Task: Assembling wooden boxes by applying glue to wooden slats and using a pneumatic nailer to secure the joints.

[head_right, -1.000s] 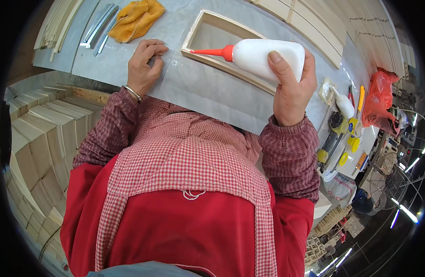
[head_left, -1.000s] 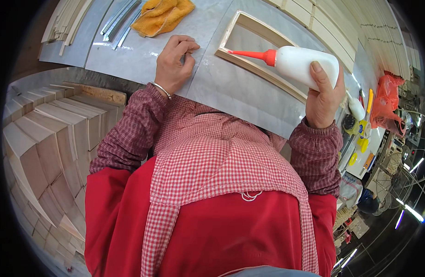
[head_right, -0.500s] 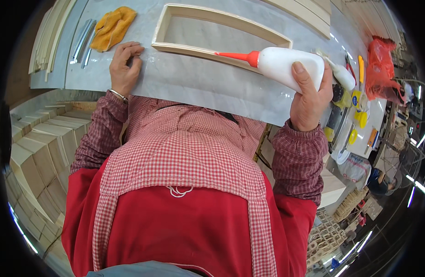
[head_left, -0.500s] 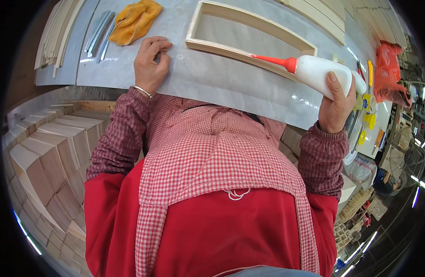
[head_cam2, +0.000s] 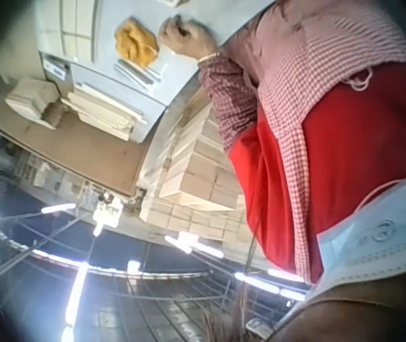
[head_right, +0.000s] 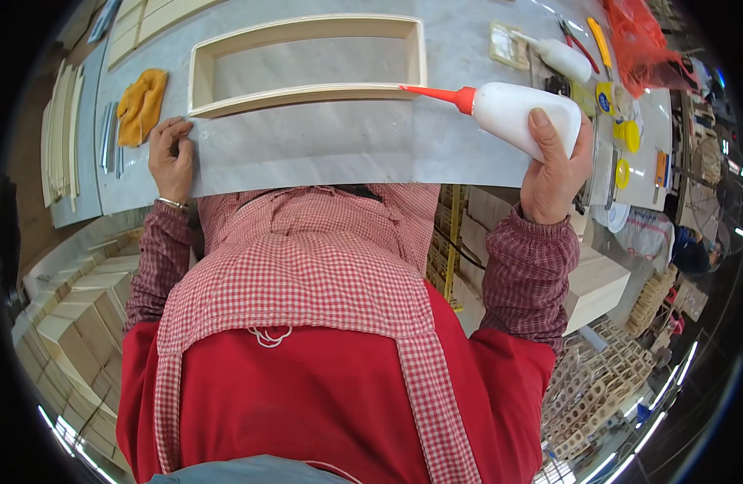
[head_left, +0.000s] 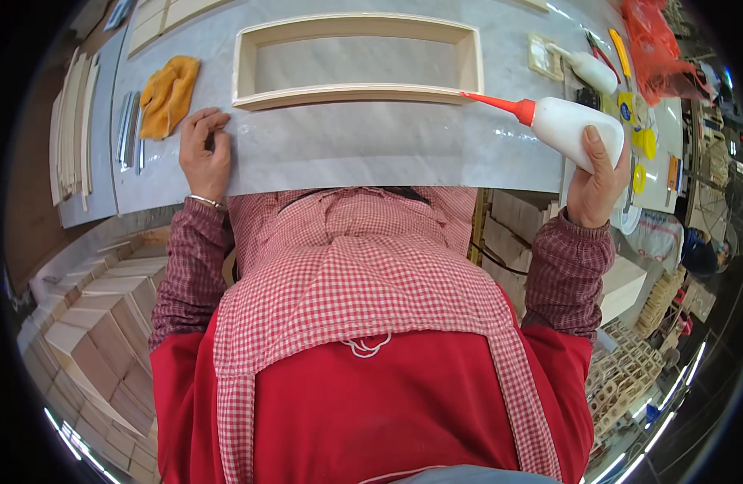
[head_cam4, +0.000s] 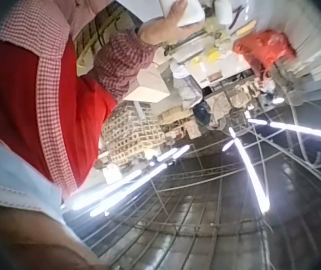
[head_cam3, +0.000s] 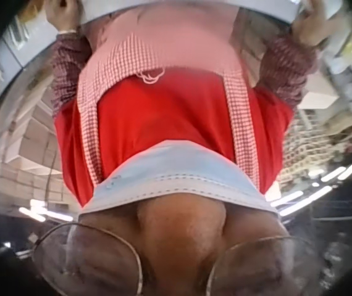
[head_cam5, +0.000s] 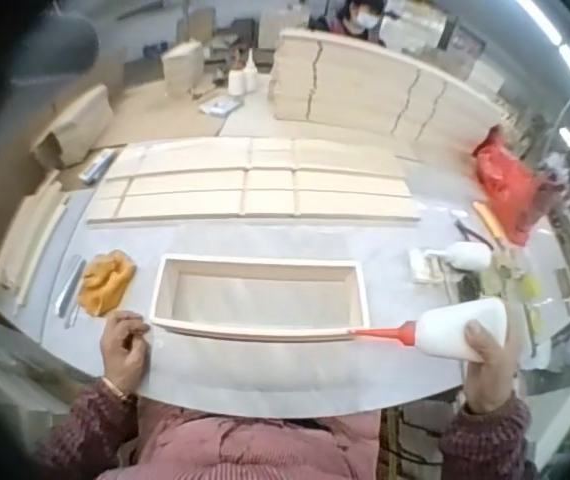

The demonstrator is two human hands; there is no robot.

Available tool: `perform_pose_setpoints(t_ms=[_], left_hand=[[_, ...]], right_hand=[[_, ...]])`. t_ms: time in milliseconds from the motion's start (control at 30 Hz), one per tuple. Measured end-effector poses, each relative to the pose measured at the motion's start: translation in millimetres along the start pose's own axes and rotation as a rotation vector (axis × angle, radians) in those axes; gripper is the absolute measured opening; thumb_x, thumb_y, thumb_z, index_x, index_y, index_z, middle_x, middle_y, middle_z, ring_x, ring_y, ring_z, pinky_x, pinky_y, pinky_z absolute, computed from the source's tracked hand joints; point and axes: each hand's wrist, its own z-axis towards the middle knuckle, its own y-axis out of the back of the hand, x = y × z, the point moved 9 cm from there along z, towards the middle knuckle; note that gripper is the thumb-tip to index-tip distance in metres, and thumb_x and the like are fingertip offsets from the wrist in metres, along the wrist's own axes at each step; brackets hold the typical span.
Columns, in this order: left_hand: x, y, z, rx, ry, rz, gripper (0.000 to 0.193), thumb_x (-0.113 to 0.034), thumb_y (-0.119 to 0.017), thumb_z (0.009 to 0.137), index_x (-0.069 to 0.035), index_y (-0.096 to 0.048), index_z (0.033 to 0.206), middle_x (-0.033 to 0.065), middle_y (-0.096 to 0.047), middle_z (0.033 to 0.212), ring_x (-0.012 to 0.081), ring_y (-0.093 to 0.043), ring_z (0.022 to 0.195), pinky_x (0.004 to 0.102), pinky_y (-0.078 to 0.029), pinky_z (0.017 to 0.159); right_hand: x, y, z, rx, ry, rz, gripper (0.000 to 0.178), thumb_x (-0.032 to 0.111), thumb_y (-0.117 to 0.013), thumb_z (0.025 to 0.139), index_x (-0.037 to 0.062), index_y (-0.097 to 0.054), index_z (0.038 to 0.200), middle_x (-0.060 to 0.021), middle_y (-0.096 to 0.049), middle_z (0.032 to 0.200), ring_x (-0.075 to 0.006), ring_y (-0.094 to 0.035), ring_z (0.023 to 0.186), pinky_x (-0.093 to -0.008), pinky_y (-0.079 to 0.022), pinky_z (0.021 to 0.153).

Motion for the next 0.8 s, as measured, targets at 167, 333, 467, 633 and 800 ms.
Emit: perform_pose_setpoints(t_ms=[167,333,467,633,800], left_hand=[[0.5,-1.7,0.9,0.020,-0.017,0.018,0.021,0.004,-0.055,0.075,-0.002,-0.065,0.092,0.0071,-0.059,0.104,0.0213,-0.057,0.094,0.0274,-0.046,0.081],[-2.7,-2.3,1.7,0.028,-0.036,0.036,0.021,0.005,-0.054,0.076,-0.002,-0.065,0.093,0.0073,-0.059,0.104,0.0220,-0.056,0.094,0.0283,-0.046,0.083],[-1.9,-0.2,-2.5,0.032,-0.039,0.044,0.022,0.005,-0.054,0.076,-0.002,-0.065,0.093,0.0075,-0.059,0.103,0.0224,-0.056,0.094,0.0287,-0.046,0.084],[-2.0,-3.8,-2.9,0.038,-0.032,0.020,0.023,0.005,-0.054,0.075,-0.002,-0.064,0.094,0.0076,-0.059,0.101,0.0228,-0.056,0.093,0.0289,-0.046,0.084],[-7.9,-11.3,5.8,0.033,-0.051,-0.017,0.025,0.007,-0.052,0.073,-0.002,-0.063,0.094,0.0082,-0.058,0.101,0.0228,-0.056,0.090,0.0286,-0.046,0.080]], right_hand=[[-2.0,21.8,2.2,-0.050,0.011,0.006,0.044,0.007,-0.071,0.078,-0.0005,-0.051,0.116,-0.0124,-0.057,0.104,-0.0200,-0.057,0.090,-0.0271,-0.047,0.082],[-8.9,28.0,5.6,-0.085,0.007,0.082,0.044,0.009,-0.071,0.079,-0.0012,-0.050,0.116,-0.0133,-0.057,0.105,-0.0208,-0.057,0.091,-0.0274,-0.048,0.080],[-19.3,31.8,9.7,-0.168,-0.004,0.190,0.045,0.011,-0.071,0.079,-0.0018,-0.049,0.116,-0.0142,-0.056,0.107,-0.0217,-0.058,0.092,-0.0275,-0.050,0.079],[-37.8,62.3,29.9,-0.390,0.029,0.282,0.049,0.017,-0.072,0.079,-0.0026,-0.048,0.117,-0.0153,-0.056,0.108,-0.0230,-0.059,0.093,-0.0277,-0.051,0.076],[-79.7,85.4,35.4,-0.676,0.078,0.115,0.047,0.026,-0.074,0.080,-0.0032,-0.052,0.109,-0.0174,-0.057,0.107,-0.0235,-0.060,0.091,-0.0291,-0.052,0.076]])
